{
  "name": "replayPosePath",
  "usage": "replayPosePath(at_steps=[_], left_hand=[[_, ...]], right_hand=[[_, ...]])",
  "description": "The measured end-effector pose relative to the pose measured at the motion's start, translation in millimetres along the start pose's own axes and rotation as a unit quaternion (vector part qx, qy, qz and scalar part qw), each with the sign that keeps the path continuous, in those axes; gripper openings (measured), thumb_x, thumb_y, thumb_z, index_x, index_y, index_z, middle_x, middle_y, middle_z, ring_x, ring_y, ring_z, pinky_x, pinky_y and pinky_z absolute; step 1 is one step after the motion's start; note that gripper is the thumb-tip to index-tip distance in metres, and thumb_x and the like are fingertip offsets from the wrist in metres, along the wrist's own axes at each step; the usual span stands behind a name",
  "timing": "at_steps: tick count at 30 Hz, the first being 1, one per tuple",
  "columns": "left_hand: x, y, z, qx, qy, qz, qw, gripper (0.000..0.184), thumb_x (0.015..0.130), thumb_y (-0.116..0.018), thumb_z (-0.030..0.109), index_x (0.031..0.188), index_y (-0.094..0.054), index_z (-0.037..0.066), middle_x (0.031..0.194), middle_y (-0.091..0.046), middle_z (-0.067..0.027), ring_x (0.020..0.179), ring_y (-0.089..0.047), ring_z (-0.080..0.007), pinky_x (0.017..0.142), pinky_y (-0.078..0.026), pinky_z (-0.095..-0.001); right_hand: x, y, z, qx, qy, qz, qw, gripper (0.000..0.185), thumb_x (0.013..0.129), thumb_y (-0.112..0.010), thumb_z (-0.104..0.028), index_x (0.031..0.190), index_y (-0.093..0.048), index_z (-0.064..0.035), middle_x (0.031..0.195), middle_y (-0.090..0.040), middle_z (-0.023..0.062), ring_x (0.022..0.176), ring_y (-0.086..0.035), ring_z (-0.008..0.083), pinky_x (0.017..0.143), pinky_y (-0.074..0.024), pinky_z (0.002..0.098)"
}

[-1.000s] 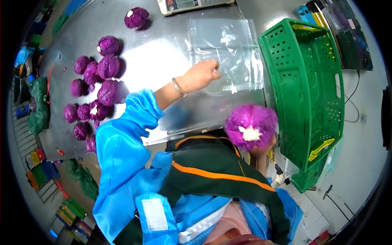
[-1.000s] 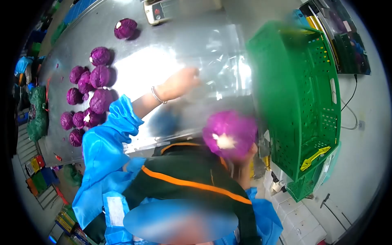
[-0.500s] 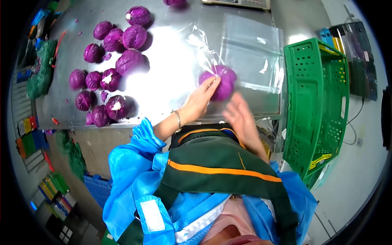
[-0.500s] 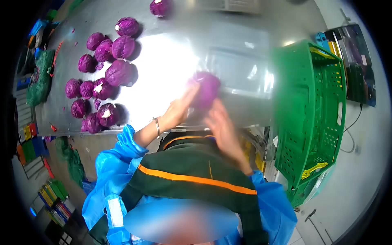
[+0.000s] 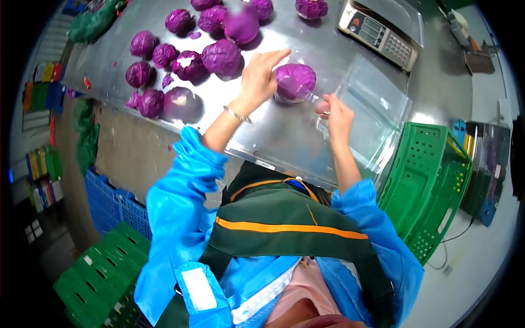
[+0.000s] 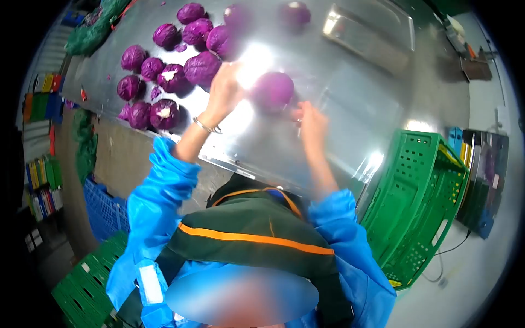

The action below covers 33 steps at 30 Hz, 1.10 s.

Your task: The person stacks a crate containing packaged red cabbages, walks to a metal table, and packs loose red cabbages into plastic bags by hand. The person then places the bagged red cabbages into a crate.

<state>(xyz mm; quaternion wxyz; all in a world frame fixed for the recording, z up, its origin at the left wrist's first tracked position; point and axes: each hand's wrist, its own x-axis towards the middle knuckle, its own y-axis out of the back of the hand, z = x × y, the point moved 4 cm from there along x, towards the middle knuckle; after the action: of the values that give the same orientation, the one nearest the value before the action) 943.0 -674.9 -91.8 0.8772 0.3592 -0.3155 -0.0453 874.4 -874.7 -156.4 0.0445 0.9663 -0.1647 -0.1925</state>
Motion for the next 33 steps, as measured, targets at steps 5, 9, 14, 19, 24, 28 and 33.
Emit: replayPosePath(at_steps=[5,9,14,19,24,28,33], left_hand=[[20.4,60.6,41.8,-0.061,-0.068,0.007,0.996,0.06,0.064,-0.047,-0.013,0.118,-0.054,0.011,0.1,-0.062,-0.0082,0.079,-0.051,-0.0295,0.071,-0.045,-0.0361],[-55.5,57.8,16.4,0.032,0.134,-0.081,0.987,0.04,0.076,-0.054,0.001,0.116,-0.049,-0.003,0.1,-0.059,-0.023,0.092,-0.058,-0.0302,0.077,-0.049,-0.0325],[-93.9,69.8,25.3,-0.287,0.517,-0.356,0.724,0.032,0.083,-0.06,0.019,0.085,-0.06,-0.012,0.068,-0.065,-0.0168,0.055,-0.064,-0.0206,0.051,-0.056,-0.0291],[-72.1,78.4,38.8,-0.273,0.51,-0.415,0.702,0.031,0.085,-0.059,0.019,0.086,-0.059,-0.012,0.078,-0.066,-0.0176,0.065,-0.067,-0.0228,0.058,-0.057,-0.0308],[-72.0,64.5,22.5,-0.341,0.49,-0.378,0.708,0.022,0.085,-0.058,0.013,0.089,-0.059,-0.009,0.077,-0.065,-0.0153,0.066,-0.067,-0.0199,0.057,-0.056,-0.0282],[-70.5,77.9,40.2,-0.349,0.489,-0.33,0.728,0.019,0.082,-0.055,0.011,0.085,-0.06,-0.007,0.073,-0.065,-0.0146,0.064,-0.066,-0.0198,0.059,-0.056,-0.0295],[-72.6,78.3,32.7,-0.349,0.461,-0.331,0.746,0.021,0.081,-0.053,0.012,0.084,-0.059,-0.007,0.075,-0.065,-0.0148,0.061,-0.065,-0.0193,0.058,-0.055,-0.0284]], right_hand=[[-69.3,-0.7,-30.6,0.071,0.035,-0.046,0.996,0.041,0.092,-0.046,-0.03,0.107,-0.058,0.007,0.08,-0.063,0.0119,0.059,-0.056,0.0151,0.056,-0.0472,0.0276],[-113.6,22.3,-1.8,0.093,0.021,-0.075,0.993,0.038,0.093,-0.044,-0.026,0.113,-0.053,0.0047,0.087,-0.061,0.0105,0.068,-0.055,0.0137,0.059,-0.0456,0.0255],[-169.6,84.3,61.0,-0.191,-0.057,-0.362,0.911,0.028,0.092,-0.049,-0.021,0.111,-0.052,-0.0008,0.089,-0.058,0.0065,0.08,-0.054,0.0141,0.078,-0.0429,0.0272],[-172.7,43.5,-26.9,0.161,-0.089,-0.327,0.927,0.042,0.089,-0.056,-0.028,0.115,-0.054,0.004,0.118,-0.055,0.0182,0.12,-0.045,0.0225,0.1,-0.0333,0.0319],[-134.3,-17.5,-129.7,-0.124,0.205,-0.286,0.928,0.031,0.086,-0.059,-0.021,0.107,-0.06,0.001,0.107,-0.062,0.0132,0.094,-0.06,0.0194,0.081,-0.0469,0.0305],[-138.6,-63.1,-74.9,-0.201,0.333,-0.26,0.884,0.021,0.077,-0.067,-0.009,0.097,-0.064,-0.0037,0.079,-0.061,0.0086,0.066,-0.057,0.0136,0.061,-0.0454,0.0249],[-156.0,-45.2,-100.4,-0.183,0.323,-0.372,0.851,0.01,0.074,-0.065,-0.009,0.08,-0.062,-0.0026,0.067,-0.052,0.0059,0.059,-0.051,0.0161,0.055,-0.0415,0.0278]])
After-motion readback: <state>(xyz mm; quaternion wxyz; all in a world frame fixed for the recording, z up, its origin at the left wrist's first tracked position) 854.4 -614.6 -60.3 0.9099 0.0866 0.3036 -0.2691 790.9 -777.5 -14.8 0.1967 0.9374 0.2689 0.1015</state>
